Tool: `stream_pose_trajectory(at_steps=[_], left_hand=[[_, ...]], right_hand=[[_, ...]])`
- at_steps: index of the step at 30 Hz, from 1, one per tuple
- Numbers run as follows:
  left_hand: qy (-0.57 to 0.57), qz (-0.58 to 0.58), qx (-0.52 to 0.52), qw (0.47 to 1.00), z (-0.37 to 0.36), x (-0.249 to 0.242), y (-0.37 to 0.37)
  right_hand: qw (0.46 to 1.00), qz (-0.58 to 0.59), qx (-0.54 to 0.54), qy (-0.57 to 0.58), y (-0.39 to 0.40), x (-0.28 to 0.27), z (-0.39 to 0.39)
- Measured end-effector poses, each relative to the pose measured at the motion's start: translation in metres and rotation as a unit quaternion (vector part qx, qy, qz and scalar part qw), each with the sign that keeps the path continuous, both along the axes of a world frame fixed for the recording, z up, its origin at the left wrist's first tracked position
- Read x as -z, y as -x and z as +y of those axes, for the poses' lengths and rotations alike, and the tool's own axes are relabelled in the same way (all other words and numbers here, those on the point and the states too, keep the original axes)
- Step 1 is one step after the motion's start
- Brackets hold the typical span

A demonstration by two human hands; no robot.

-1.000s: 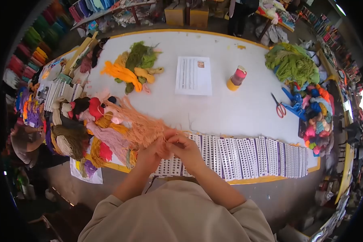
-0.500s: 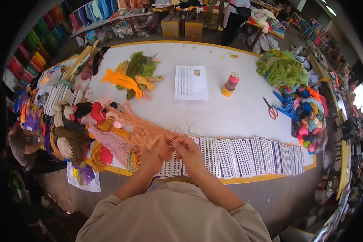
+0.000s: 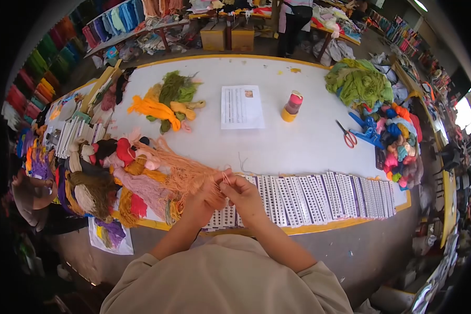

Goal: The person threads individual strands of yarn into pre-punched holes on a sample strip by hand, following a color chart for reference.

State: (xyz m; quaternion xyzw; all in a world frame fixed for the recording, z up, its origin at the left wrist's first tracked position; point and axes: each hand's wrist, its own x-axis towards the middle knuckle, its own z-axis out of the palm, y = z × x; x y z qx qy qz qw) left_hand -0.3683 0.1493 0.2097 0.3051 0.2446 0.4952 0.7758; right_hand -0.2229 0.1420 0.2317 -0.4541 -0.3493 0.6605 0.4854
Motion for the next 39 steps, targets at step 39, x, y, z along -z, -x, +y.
stream_pose_trajectory(at_steps=[39], left_hand=[[0.237,0.011,-0.203,0.950,0.075,0.072,0.116]], right_hand=[[0.932,0.153,0.328,0.027,-0.184,0.081,0.026]])
